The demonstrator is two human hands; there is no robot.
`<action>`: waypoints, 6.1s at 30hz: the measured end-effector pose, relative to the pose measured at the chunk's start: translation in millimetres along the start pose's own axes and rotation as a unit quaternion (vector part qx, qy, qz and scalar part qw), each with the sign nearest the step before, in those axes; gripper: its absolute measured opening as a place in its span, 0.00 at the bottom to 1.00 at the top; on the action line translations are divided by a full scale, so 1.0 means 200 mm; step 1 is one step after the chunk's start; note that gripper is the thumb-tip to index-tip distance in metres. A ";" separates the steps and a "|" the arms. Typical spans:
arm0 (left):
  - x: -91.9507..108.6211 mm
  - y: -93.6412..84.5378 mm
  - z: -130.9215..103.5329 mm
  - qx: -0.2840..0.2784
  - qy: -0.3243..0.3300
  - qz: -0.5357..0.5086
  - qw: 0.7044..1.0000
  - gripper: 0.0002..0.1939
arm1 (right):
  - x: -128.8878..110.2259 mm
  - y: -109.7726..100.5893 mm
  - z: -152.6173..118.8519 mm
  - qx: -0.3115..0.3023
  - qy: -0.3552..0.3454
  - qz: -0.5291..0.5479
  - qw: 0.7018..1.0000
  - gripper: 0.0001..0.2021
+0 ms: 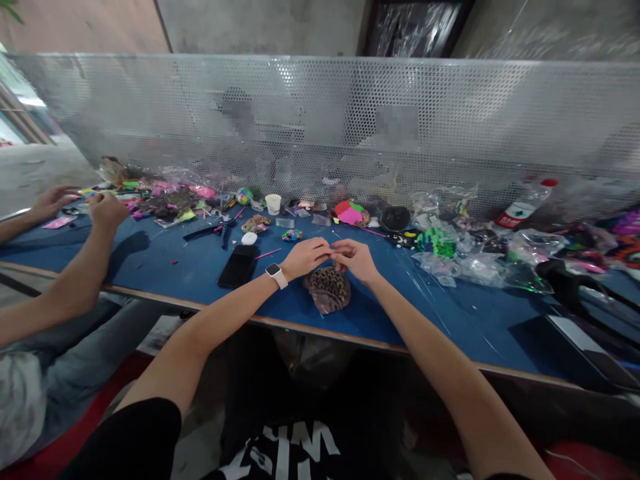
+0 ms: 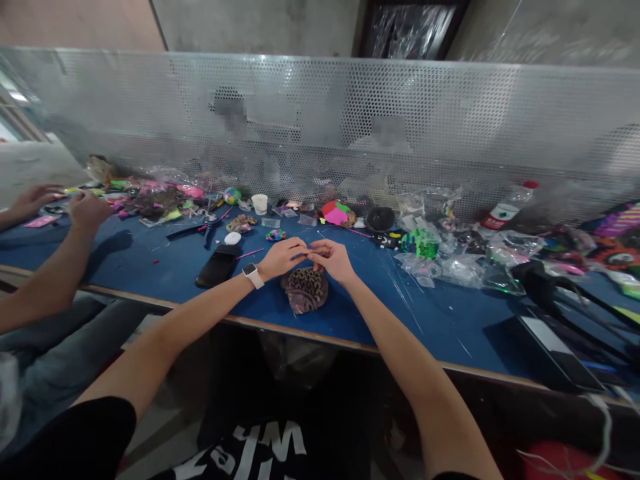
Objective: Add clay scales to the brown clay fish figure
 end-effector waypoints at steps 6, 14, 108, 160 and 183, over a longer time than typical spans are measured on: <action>-0.02 0.01 0.00 0.015 -0.006 -0.015 1.000 0.10 | 0.01 -0.02 -0.01 0.004 0.006 0.000 1.000 0.30; -0.04 0.01 -0.01 0.033 0.010 -0.051 0.998 0.10 | 0.03 -0.03 -0.01 0.002 0.020 0.009 1.000 0.29; 0.02 -0.12 0.00 0.113 0.030 -0.106 0.987 0.10 | -0.04 0.02 -0.03 -0.040 0.023 0.017 0.999 0.31; 0.05 -0.03 -0.01 -0.213 -0.113 -0.089 0.966 0.29 | -0.11 -0.25 -0.07 -0.014 -0.001 -0.326 0.945 0.13; 0.03 -0.06 0.01 -0.150 -0.163 -0.500 0.837 0.25 | -0.28 -0.23 -0.15 -0.188 0.043 -0.218 0.957 0.15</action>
Point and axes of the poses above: each hand's wrist, its own z-axis towards the middle knuckle, its own y-axis out of the palm, x = y × z, the point moved 3 cm from there along z, towards the middle knuckle, and after that the axes turned 14 degrees about -x, right-handed, at the moved point
